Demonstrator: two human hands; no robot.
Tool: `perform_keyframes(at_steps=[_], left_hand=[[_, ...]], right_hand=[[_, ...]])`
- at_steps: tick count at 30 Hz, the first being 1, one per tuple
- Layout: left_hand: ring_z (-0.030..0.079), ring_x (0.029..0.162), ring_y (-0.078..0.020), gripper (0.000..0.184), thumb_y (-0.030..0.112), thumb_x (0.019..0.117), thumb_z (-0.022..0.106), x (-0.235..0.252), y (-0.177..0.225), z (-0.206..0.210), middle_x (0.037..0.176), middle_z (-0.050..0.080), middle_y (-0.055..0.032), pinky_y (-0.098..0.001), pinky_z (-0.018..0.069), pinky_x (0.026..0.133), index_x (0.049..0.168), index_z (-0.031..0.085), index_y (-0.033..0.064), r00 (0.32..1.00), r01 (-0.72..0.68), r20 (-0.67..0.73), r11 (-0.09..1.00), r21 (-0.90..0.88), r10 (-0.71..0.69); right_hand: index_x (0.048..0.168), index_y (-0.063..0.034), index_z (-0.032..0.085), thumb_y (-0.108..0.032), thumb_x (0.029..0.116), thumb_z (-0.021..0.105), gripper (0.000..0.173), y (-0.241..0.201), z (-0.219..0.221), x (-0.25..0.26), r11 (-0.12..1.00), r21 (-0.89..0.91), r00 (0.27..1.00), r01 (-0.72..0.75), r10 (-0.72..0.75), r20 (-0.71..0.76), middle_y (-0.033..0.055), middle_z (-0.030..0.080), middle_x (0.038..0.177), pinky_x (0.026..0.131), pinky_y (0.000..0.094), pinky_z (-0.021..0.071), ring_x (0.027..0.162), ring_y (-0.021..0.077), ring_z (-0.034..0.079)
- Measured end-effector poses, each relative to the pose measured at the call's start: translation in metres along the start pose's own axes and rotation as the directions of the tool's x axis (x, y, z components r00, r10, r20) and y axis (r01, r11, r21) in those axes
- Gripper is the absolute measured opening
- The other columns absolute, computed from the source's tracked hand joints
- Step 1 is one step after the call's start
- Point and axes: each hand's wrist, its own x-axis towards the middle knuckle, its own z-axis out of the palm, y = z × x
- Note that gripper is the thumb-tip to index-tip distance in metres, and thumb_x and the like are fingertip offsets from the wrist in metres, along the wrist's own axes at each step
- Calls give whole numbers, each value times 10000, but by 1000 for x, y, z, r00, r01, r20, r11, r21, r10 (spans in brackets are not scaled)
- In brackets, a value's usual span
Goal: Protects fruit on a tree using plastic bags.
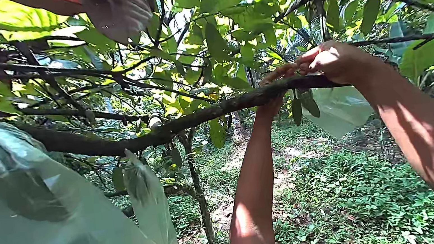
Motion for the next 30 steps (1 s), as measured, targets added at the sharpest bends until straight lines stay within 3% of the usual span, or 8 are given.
perform_keyframes(at_steps=[3, 9, 13, 16, 17, 23, 27, 30], left_hand=[[676, 1003, -107, 238, -4, 979, 541, 2, 3, -2, 1144, 710, -65, -301, 568, 902, 1188, 654, 10, 999, 31, 23, 998, 54, -32], [710, 857, -80, 244, -80, 907, 606, 12, 18, 4, 966, 753, -2, -285, 605, 787, 1099, 689, 45, 993, 35, 112, 996, 81, -44], [707, 983, -102, 257, -65, 912, 621, 15, 16, 4, 1053, 749, -14, -305, 592, 877, 1131, 690, 51, 994, 7, 107, 992, 125, -20], [704, 927, -120, 554, -6, 937, 652, 21, 13, 1, 1106, 685, -66, -314, 603, 812, 1390, 339, 49, 991, 128, -17, 941, 314, -129], [704, 925, -130, 610, -3, 940, 657, 24, 15, 4, 1126, 676, -89, -322, 605, 809, 1426, 291, 44, 984, 180, -50, 920, 347, -174], [672, 1127, -191, 451, 41, 989, 588, 27, 10, -6, 1281, 671, -155, -367, 554, 996, 1421, 496, -53, 973, 111, 154, 937, 331, -170], [686, 1047, -106, 397, 55, 989, 619, 20, 15, 0, 1180, 709, -53, -307, 575, 941, 1374, 551, -18, 966, 183, 112, 923, 338, -232], [681, 1012, -85, 360, 49, 998, 601, 17, 13, -1, 1160, 706, -24, -288, 578, 902, 1354, 567, 10, 971, 191, 77, 924, 332, -228]], right_hand=[[1193, 0, 666, 37, 955, 455, 321, -3, -1, -1, 999, -15, 999, -35, 35, 5, 37, 670, 984, 805, 284, 509, 839, 63, 601], [1032, -45, 685, -16, 962, 503, 197, 1, -4, -1, 998, 14, 995, 55, -56, 88, -8, 658, 879, 753, 281, 523, 776, 60, 600], [1101, -39, 678, -46, 985, 492, 219, 7, -6, 3, 996, 12, 988, 91, -92, 127, 10, 662, 917, 761, 284, 523, 804, 74, 604], [1111, -37, 615, -39, 1003, 515, 147, -6, 0, -3, 1000, 0, 994, -15, 15, 106, 48, 641, 936, 740, 320, 538, 801, 112, 610], [1112, -36, 612, -38, 1000, 516, 147, -6, -1, -3, 1000, 4, 994, -29, 29, 104, 54, 641, 937, 730, 325, 544, 796, 120, 615], [1156, -49, 677, -3, 990, 489, 254, 1, -4, 1, 997, 76, 982, -1, -13, 188, 32, 700, 1005, 798, 299, 563, 870, 95, 653], [1036, -72, 677, 0, 978, 489, 210, 1, -4, 1, 1000, 16, 985, -4, 2, 170, -10, 683, 930, 788, 281, 530, 834, 61, 624], [1068, -38, 688, 11, 972, 488, 227, 1, 2, 3, 999, -26, 990, 26, -22, 143, 22, 690, 937, 750, 289, 536, 805, 72, 625]])
